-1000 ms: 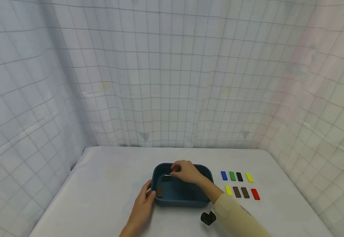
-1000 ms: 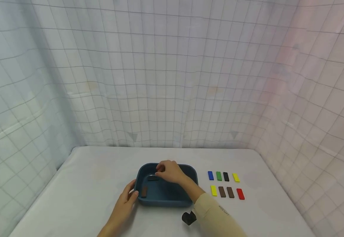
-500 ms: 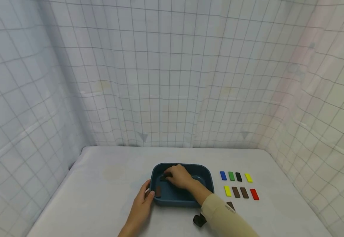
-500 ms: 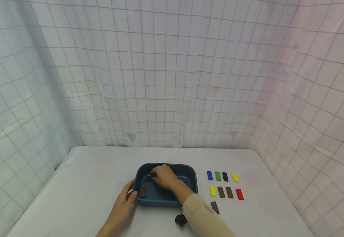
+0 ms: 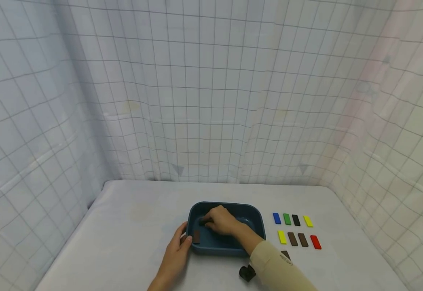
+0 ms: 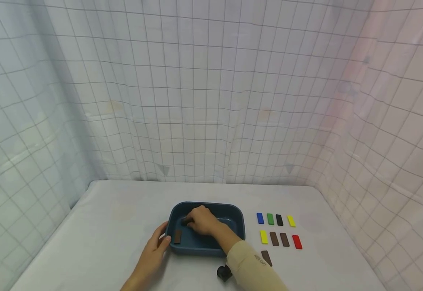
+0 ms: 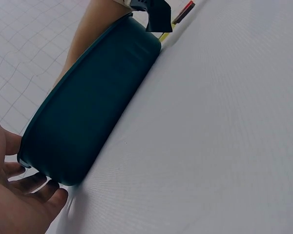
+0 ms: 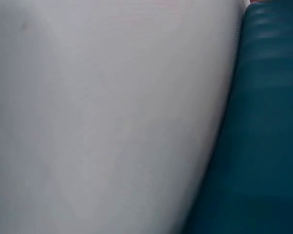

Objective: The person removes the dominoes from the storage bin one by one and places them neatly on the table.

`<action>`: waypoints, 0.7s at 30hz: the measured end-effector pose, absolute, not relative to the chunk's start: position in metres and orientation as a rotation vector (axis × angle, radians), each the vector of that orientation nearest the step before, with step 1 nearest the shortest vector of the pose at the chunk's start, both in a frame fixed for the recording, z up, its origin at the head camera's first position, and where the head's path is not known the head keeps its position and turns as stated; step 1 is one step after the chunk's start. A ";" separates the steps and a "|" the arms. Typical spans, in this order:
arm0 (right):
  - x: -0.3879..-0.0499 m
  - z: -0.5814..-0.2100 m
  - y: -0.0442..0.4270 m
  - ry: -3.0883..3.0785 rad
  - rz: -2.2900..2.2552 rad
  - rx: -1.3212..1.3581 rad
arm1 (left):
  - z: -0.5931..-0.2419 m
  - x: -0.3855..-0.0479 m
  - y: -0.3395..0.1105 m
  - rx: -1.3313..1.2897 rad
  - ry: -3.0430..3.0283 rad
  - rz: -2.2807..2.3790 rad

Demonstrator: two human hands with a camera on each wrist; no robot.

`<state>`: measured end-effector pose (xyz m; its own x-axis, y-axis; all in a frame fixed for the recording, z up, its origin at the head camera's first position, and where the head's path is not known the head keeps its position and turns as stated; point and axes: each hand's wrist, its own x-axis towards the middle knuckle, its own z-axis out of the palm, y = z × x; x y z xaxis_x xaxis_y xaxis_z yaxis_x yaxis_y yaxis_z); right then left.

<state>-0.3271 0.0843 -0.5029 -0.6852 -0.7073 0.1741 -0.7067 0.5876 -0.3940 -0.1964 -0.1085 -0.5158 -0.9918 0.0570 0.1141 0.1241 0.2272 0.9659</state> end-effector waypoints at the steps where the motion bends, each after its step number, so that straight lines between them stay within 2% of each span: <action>1: -0.328 -0.504 0.085 2.808 -0.701 -1.246 | -0.516 -0.196 -0.108 -0.179 -2.419 -1.909; 21: -0.331 -0.494 0.100 2.793 -1.101 -0.984 | -0.516 -0.194 -0.106 -0.156 -2.423 -1.906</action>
